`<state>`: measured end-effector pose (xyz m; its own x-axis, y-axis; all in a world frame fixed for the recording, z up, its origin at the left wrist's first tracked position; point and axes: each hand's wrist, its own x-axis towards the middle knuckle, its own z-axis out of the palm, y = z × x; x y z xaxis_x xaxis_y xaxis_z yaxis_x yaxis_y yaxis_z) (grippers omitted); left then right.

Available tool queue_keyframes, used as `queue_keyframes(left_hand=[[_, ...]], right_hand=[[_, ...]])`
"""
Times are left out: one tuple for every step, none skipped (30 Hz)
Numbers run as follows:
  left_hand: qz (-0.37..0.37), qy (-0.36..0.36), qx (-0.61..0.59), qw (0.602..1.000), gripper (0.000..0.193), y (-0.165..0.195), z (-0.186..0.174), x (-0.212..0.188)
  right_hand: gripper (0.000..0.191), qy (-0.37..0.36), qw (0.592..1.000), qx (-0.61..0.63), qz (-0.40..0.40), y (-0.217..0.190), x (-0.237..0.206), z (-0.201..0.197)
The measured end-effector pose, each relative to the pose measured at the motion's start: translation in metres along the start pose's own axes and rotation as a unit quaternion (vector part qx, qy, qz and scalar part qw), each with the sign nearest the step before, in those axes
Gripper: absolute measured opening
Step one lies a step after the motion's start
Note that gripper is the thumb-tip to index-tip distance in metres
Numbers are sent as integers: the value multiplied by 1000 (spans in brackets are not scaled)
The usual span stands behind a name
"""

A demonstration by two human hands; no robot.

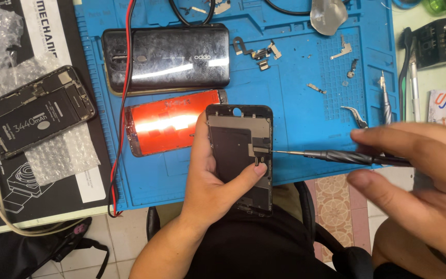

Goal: The person uses a screwdriver and tweezers to remove screws and small components from a disassembled smartphone on a blue work mat. They lift and reposition the phone, extract a metal bracket, and continue unscrewing parts while other phone components and tools remain on the mat.

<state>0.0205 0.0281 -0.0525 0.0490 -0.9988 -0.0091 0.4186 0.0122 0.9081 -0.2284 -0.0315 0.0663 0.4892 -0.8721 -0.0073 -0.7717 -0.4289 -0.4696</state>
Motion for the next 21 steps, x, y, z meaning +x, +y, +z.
queue_keyframes(left_hand=[[3,1,2,1000,87,0,-1,0],[6,3,3,1000,87,0,-1,-1],[0,6,-4,1000,87,-1,-1,-1],[-5,10,-11,1000,88,-1,-1,-1],[-11,13,-19,1000,89,-2,-1,-2],[-12,19,-27,999,88,-2,-2,-3],[-11,25,-36,999,86,-2,-4,-3],[-10,30,-44,999,85,-3,-5,-3],[-2,42,-43,998,86,-3,-7,-4],[6,53,-43,998,86,-4,-7,-5],[14,64,-42,997,87,-5,-8,-6],[14,77,-63,995,90,-5,-9,-6],[15,88,-84,992,92,-6,-9,-7],[15,100,-106,989,95,-7,-10,-7],[10,101,-117,988,96,-7,-11,-8],[6,103,-127,986,96,-6,-12,-9],[1,105,-138,985,97,-6,-12,-10],[1,103,-139,985,97,-6,-13,-10],[1,100,-141,985,97,-6,-13,-10],[1,97,-143,985,96,-6,-14,-10],[-1,97,-145,985,97,-5,-14,-10]], right_hand=[[37,-20,999,7,43,0,0,1],[36,-40,995,13,86,1,0,1],[34,-18,1000,-7,-9,3,0,1],[31,4,994,-26,-105,5,1,1],[28,25,979,-44,-199,7,1,2],[29,51,991,18,-120,7,-2,7],[29,77,993,80,-41,5,-6,15],[30,102,984,142,38,5,-8,20],[30,121,979,150,65,7,-9,25],[30,139,973,158,92,6,-10,31],[29,149,970,163,104,7,-9,39],[29,160,966,169,117,6,-7,46],[29,162,965,172,115,8,-1,57],[29,165,964,174,113,9,6,66],[28,177,966,162,101,9,12,75],[27,189,966,151,87,9,18,85],[26,200,967,140,73,9,22,92],[26,204,969,118,70,8,26,98],[25,208,971,96,67,7,29,104],[25,212,972,74,64,6,31,106],[24,201,977,45,49,4,31,107]])
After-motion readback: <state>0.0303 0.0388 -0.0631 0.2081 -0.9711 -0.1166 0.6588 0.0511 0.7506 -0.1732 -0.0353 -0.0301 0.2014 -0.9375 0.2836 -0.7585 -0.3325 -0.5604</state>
